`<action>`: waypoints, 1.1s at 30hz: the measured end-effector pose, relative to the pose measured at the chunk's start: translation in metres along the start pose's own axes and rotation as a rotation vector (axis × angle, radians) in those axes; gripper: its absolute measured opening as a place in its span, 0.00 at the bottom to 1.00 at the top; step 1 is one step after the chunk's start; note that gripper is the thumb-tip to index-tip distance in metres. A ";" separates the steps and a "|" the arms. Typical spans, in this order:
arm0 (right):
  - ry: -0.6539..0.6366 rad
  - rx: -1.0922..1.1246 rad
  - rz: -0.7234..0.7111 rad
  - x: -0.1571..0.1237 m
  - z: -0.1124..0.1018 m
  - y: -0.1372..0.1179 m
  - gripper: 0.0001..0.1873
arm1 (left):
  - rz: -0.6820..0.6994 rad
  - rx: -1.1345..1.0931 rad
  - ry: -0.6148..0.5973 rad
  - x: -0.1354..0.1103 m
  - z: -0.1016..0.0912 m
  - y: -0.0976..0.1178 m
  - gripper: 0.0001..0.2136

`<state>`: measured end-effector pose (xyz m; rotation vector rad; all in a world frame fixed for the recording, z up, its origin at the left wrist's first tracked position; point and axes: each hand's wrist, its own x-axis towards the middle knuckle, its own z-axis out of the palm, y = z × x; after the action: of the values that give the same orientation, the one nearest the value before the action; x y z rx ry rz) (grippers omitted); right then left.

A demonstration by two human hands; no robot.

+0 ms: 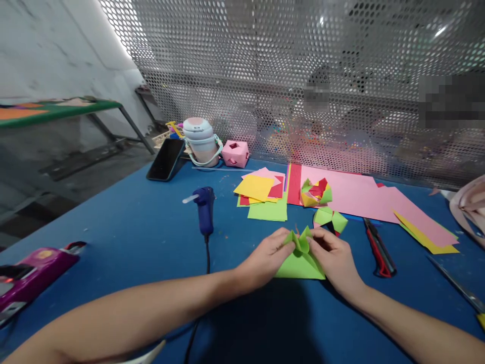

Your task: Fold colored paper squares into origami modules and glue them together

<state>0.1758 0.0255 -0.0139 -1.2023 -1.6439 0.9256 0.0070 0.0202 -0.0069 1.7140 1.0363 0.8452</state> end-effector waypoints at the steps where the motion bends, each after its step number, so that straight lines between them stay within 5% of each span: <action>1: 0.001 -0.004 -0.030 0.000 0.000 0.000 0.09 | -0.003 0.008 0.006 0.001 0.001 -0.001 0.11; 18: -0.123 -0.039 -0.201 -0.009 -0.006 -0.006 0.08 | -0.069 -0.013 0.065 0.002 0.006 -0.002 0.11; 33: 0.020 -0.176 -0.258 0.001 -0.005 0.002 0.07 | -0.075 -0.105 0.088 0.006 0.009 -0.001 0.10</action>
<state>0.1809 0.0271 -0.0134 -1.0778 -1.8426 0.6163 0.0170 0.0224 -0.0103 1.5526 1.0885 0.9177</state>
